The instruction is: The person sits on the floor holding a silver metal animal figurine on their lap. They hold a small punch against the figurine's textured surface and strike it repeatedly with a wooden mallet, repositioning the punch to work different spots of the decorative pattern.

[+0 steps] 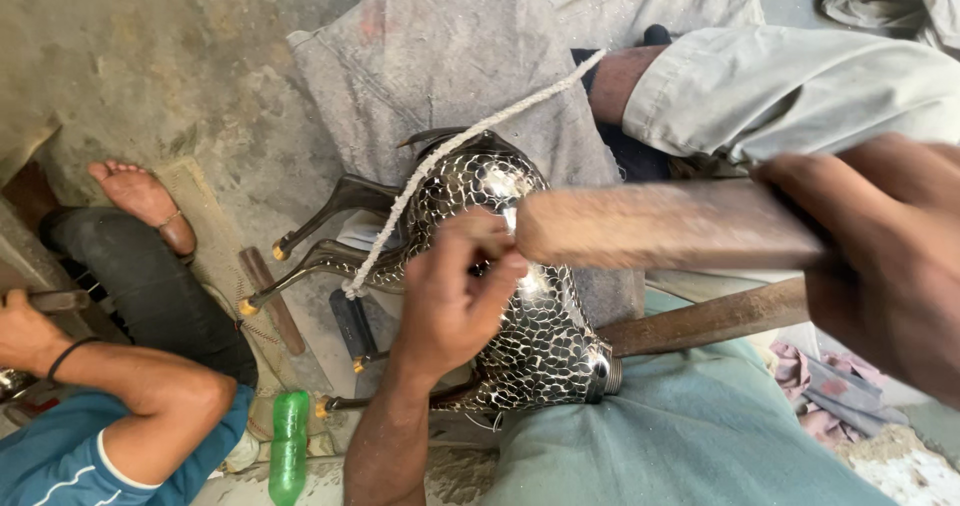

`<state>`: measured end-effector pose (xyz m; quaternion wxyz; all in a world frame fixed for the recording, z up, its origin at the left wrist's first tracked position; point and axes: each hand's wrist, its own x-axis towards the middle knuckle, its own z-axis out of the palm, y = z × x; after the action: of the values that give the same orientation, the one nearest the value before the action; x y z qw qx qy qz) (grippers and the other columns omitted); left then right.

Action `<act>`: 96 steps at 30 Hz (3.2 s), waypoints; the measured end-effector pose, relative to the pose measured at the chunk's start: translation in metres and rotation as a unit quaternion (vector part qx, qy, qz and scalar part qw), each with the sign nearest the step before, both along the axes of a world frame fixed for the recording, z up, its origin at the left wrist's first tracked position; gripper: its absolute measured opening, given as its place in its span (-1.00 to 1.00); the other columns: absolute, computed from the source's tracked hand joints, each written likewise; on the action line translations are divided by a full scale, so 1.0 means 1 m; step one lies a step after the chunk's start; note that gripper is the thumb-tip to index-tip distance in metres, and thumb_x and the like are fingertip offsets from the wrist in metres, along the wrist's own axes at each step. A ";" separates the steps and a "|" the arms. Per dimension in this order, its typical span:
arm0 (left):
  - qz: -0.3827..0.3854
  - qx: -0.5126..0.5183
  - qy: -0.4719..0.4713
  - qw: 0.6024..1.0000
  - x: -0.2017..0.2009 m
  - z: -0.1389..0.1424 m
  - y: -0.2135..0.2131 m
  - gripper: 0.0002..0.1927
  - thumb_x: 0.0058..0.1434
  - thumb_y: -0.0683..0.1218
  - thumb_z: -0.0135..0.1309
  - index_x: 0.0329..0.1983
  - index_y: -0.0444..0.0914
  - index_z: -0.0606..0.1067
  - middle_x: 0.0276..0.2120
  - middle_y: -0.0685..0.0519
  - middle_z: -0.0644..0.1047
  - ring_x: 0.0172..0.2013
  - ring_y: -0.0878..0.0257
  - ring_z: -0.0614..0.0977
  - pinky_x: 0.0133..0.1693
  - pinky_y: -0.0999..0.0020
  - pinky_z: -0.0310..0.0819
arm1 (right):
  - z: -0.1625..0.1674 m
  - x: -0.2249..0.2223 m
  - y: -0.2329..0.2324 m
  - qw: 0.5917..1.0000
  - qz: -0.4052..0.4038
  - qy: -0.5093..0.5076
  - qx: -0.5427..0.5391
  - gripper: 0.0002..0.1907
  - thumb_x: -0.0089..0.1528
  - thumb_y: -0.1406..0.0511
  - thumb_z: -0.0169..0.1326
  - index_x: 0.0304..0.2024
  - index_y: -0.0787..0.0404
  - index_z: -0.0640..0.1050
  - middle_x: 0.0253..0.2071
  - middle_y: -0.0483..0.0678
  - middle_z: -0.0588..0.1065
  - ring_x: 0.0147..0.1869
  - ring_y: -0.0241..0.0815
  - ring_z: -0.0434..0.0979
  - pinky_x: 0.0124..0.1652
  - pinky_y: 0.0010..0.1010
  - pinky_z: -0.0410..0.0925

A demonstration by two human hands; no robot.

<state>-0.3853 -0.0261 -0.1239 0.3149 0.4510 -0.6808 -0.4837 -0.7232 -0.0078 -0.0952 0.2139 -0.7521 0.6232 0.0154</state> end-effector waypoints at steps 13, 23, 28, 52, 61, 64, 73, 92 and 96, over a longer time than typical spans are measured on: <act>0.028 -0.009 -0.018 0.999 0.017 0.015 0.006 -0.77 0.40 -0.18 0.13 -0.04 -0.34 0.33 -0.38 0.05 0.56 -0.48 0.40 0.62 -0.58 0.60 0.50 | -0.152 -0.061 0.077 0.760 -0.484 -0.217 0.375 -0.21 0.33 -0.14 -0.01 0.30 0.35 0.37 0.12 0.27 0.41 0.21 0.17 0.39 0.18 0.02 0.25; -0.062 -0.079 -0.046 0.994 0.009 0.014 -0.013 -0.74 0.40 -0.20 0.20 0.02 -0.33 0.37 -0.40 0.08 0.51 -0.47 0.38 0.56 -0.45 0.42 0.47 | -0.021 0.013 -0.002 0.922 -0.181 -0.342 0.015 -0.27 0.16 0.35 0.26 0.35 0.27 0.29 0.01 0.10 0.53 0.05 -0.13 0.61 0.02 -0.27 0.50; -0.062 -0.050 -0.044 0.996 0.010 0.006 -0.013 -0.72 0.39 -0.21 0.19 0.04 -0.37 0.37 -0.41 0.11 0.52 -0.52 0.40 0.55 -0.51 0.46 0.44 | 0.035 0.056 -0.055 0.950 -0.083 -0.300 0.023 -0.37 0.08 0.43 0.25 0.21 0.24 0.41 -0.07 0.07 0.57 0.00 -0.04 0.64 0.01 -0.20 0.49; -0.086 -0.160 -0.082 0.980 0.019 0.002 -0.019 -0.67 0.34 -0.13 0.20 0.08 -0.35 0.42 -0.21 -0.04 0.54 -0.31 0.17 0.60 -0.27 0.26 0.54 | 0.016 0.064 -0.086 0.987 0.079 -0.132 -0.045 -0.48 -0.13 0.46 0.20 -0.08 0.22 0.50 -0.27 0.03 0.56 -0.26 0.06 0.60 -0.27 -0.11 0.44; -0.056 -0.037 -0.082 0.994 0.006 0.009 -0.021 -0.75 0.33 -0.17 0.21 0.00 -0.36 0.47 -0.32 0.00 0.62 -0.37 0.26 0.69 -0.38 0.37 0.58 | 0.008 0.057 -0.076 0.971 0.026 -0.234 -0.036 -0.46 -0.17 0.45 0.16 -0.09 0.19 0.47 -0.24 0.05 0.55 -0.19 0.12 0.59 -0.27 -0.08 0.44; -0.054 -0.154 -0.116 0.980 -0.001 0.009 -0.018 -0.81 0.28 -0.17 0.22 -0.11 -0.32 0.51 -0.36 0.01 0.59 -0.40 0.20 0.62 -0.37 0.27 0.49 | 0.014 0.055 -0.073 0.974 0.012 -0.223 -0.037 -0.50 -0.15 0.44 0.16 -0.12 0.19 0.46 -0.26 0.01 0.55 -0.18 0.11 0.59 -0.27 -0.06 0.43; -0.069 -0.121 -0.112 0.984 0.005 0.008 -0.017 -0.84 0.34 -0.16 0.19 -0.11 -0.31 0.48 -0.35 0.03 0.57 -0.35 0.16 0.62 -0.30 0.22 0.50 | 0.022 0.062 -0.067 0.979 0.003 -0.193 -0.066 -0.54 -0.05 0.45 0.12 -0.07 0.16 0.51 -0.36 -0.07 0.54 -0.33 -0.10 0.60 -0.36 -0.19 0.42; -0.079 -0.107 -0.066 0.989 0.023 0.008 -0.024 -0.73 0.42 -0.09 0.16 0.05 -0.33 0.43 -0.22 -0.04 0.55 -0.31 0.14 0.61 -0.25 0.22 0.52 | 0.013 0.072 -0.086 0.984 0.051 -0.160 -0.055 -0.48 -0.15 0.42 0.18 -0.09 0.23 0.51 -0.31 0.04 0.56 -0.31 0.06 0.60 -0.33 -0.17 0.44; -0.069 -0.009 -0.033 0.997 0.024 0.009 -0.025 -0.74 0.45 -0.10 0.15 0.06 -0.34 0.43 -0.26 -0.02 0.55 -0.34 0.21 0.63 -0.30 0.29 0.56 | 0.014 0.075 -0.088 0.923 -0.111 -0.334 0.153 -0.63 0.05 0.39 0.20 -0.09 0.20 0.45 -0.36 -0.04 0.50 -0.37 -0.04 0.58 -0.41 -0.23 0.43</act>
<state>-0.3617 -0.0510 -0.1154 0.2621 0.4158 -0.7249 -0.4826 -0.6478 -0.0962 -0.0813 0.5226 -0.5979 0.5850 -0.1649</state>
